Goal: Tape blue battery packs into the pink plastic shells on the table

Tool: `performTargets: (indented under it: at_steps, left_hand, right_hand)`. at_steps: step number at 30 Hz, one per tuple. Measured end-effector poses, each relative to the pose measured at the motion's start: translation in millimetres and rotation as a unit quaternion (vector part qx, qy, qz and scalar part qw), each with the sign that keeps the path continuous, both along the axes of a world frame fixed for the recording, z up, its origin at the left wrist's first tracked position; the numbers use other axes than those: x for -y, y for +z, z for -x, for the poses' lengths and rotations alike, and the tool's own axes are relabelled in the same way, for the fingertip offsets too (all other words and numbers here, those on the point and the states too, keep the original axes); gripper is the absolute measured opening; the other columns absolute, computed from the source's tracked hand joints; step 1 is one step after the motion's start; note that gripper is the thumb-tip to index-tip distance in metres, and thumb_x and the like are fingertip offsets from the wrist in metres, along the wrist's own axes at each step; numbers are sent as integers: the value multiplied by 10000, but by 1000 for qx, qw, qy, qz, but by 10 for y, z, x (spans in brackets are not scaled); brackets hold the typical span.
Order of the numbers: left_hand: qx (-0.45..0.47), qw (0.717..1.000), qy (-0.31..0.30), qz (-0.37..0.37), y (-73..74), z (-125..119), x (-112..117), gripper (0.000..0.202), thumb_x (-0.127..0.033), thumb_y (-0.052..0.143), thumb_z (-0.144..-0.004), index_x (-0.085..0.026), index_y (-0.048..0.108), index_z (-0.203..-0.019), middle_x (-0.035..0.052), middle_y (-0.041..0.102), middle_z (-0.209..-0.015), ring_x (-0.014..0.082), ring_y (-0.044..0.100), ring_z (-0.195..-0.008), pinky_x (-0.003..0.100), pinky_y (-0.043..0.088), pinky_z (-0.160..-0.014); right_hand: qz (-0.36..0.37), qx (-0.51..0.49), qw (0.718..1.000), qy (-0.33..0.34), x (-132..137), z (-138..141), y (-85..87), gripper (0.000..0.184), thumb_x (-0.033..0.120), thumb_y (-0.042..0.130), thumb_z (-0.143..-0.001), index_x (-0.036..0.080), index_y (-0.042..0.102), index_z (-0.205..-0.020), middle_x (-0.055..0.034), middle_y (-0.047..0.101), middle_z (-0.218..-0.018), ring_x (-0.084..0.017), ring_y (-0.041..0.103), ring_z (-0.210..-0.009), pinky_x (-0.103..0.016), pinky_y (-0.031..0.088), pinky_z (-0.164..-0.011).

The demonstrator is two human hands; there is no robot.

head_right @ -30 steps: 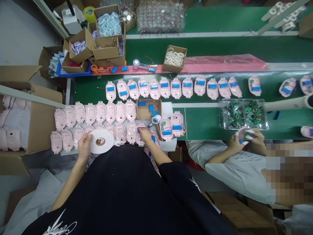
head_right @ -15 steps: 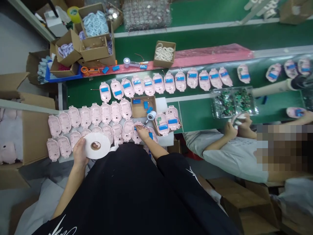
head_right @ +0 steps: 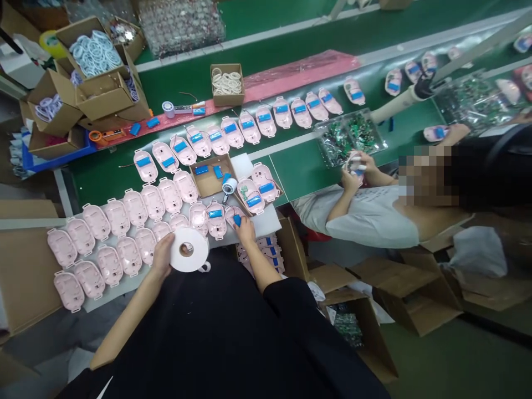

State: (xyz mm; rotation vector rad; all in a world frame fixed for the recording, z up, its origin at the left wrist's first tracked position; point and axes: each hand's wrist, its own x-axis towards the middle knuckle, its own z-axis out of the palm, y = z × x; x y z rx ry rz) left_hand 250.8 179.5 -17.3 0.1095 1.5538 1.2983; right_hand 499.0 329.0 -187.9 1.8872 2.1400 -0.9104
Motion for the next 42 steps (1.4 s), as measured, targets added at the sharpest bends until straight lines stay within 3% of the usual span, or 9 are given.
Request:
performTargets:
  at_steps: [7,12,14,17,21,24,29,37,42]
  left_hand:
    - [25,998,-52,7,-357,-263,-285,546,-596,840,-673,-131,700,-923,33,703,-731,166,620,-594,290,512,-589]
    - [13,996,-89,-20,-243,-285,-289,583,-627,803,-715,-136,724,-1019,58,727,-795,181,639,-625,306,525,-615]
    - [-25,992,-119,-45,-134,-252,-261,589,-625,815,-700,-144,738,-1031,67,738,-838,200,664,-674,311,534,-635]
    - [-91,982,-154,-61,56,-195,-205,564,-580,866,-649,-159,756,-1007,58,736,-816,219,672,-683,327,548,-646]
    - [-140,978,-138,-70,308,-154,-120,532,-556,877,-655,-163,764,-995,47,716,-761,217,656,-640,347,553,-649]
    - [-171,977,-83,-93,440,-140,-44,535,-575,868,-664,-162,761,-986,53,717,-794,216,663,-670,334,546,-654]
    - [-229,966,-31,-116,509,-122,81,539,-595,867,-650,-172,750,-962,41,708,-789,197,644,-668,306,529,-633]
    - [-287,951,-32,-108,538,-103,148,539,-595,859,-657,-163,742,-958,45,692,-809,218,647,-733,330,529,-704]
    - [-347,926,13,-146,502,-113,170,537,-633,805,-725,-155,709,-951,42,681,-846,198,640,-765,315,525,-723]
  right_hand:
    - [57,-134,981,-127,-134,-140,138,386,363,474,-978,173,664,-1254,-136,731,-1164,-275,663,-1104,-357,515,-974]
    - [168,-383,865,-276,-8,-184,512,494,490,435,-969,161,540,-1322,-39,702,-806,-223,663,-721,-314,552,-653]
    - [193,-471,823,-251,90,-143,775,561,562,628,-886,201,526,-1303,6,670,-767,-193,630,-644,-297,539,-608]
    - [179,-540,805,-170,203,-103,1273,628,542,831,-769,251,579,-1265,-8,715,-917,-195,682,-758,-328,591,-725]
    - [121,-555,818,-90,269,-124,1863,519,565,776,-860,244,695,-1259,-77,726,-1252,-286,681,-1174,-453,529,-1078]
    - [148,-560,814,-54,357,-147,2078,541,572,775,-870,252,702,-1300,-88,721,-1312,-307,655,-1264,-502,489,-1143]
    - [213,-594,774,-45,583,-107,2127,524,547,781,-884,279,653,-1315,-103,719,-1324,-276,657,-1289,-515,478,-1161]
    - [221,-578,785,-48,722,50,1974,606,454,864,-817,246,655,-1347,-94,717,-1328,-294,655,-1290,-487,495,-1153]
    - [219,-654,701,-180,929,326,1879,645,494,907,-751,201,689,-1282,-100,749,-1258,-292,696,-1197,-462,538,-1101]
